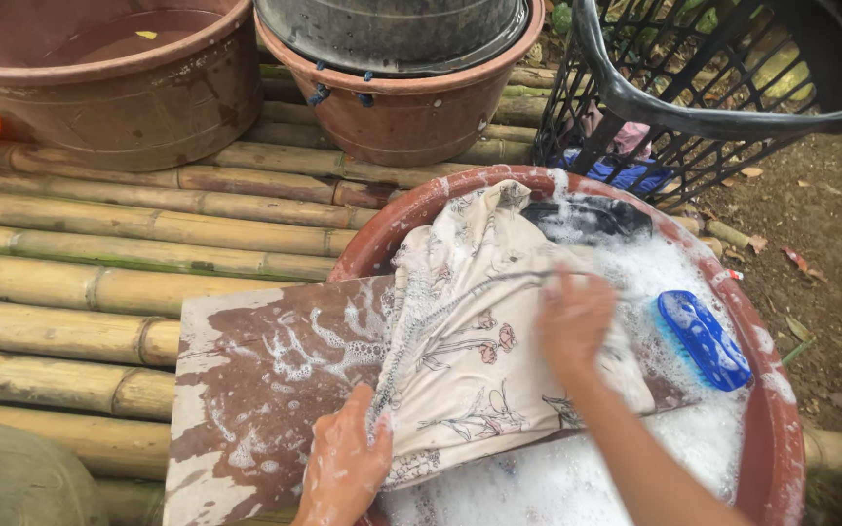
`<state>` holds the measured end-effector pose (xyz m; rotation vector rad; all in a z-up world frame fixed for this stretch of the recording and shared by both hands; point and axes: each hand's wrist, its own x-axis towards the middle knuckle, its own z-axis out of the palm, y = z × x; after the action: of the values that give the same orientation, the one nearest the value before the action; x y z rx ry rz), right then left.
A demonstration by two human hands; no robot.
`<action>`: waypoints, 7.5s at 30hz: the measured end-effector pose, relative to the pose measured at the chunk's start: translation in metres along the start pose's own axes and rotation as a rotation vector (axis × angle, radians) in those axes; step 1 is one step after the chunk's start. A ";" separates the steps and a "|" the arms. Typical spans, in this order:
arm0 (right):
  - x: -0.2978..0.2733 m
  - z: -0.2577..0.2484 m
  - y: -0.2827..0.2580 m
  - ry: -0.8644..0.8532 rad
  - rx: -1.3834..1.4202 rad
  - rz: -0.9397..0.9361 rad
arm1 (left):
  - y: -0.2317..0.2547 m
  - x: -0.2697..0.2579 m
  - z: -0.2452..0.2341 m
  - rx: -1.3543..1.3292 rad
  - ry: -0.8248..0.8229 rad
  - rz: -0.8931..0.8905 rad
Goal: The person washes a garment in a tub of soapy water by rubbing it against a wooden board, applying soap from a bar, and scrubbing it with a brush.
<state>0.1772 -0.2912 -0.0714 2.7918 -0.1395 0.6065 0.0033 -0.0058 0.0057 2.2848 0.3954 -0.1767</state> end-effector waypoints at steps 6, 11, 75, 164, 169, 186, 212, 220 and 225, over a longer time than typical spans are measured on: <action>-0.086 -0.070 -0.073 0.134 0.929 -0.519 | 0.004 0.001 -0.005 0.029 0.021 0.019; -0.017 -0.032 0.036 -0.017 0.429 -0.234 | 0.009 -0.001 -0.008 0.031 -0.031 -0.057; 0.066 -0.012 0.014 -0.812 1.000 0.537 | 0.076 0.057 0.009 -0.789 -0.180 -0.491; -0.091 -0.107 -0.099 -0.157 1.181 -0.791 | 0.002 0.002 0.011 -0.120 0.150 0.071; -0.008 -0.041 -0.025 0.095 0.734 -0.391 | 0.002 0.002 0.012 -0.103 0.123 0.071; -0.027 -0.011 0.111 -0.362 0.651 0.181 | 0.012 -0.009 0.017 -0.135 0.180 0.013; -0.212 0.009 0.097 -1.061 1.953 0.662 | 0.062 -0.018 0.030 -0.562 -0.400 0.192; 0.015 -0.153 0.129 -0.652 2.060 0.258 | 0.157 0.068 -0.066 -0.827 -0.192 0.164; 0.108 -0.131 0.117 -0.483 1.840 0.285 | 0.175 0.118 -0.090 -0.931 -0.070 0.215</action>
<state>0.2064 -0.3684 0.1176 4.7272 -0.0632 -0.1635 0.1737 -0.0243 0.1581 1.3810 0.1372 0.0400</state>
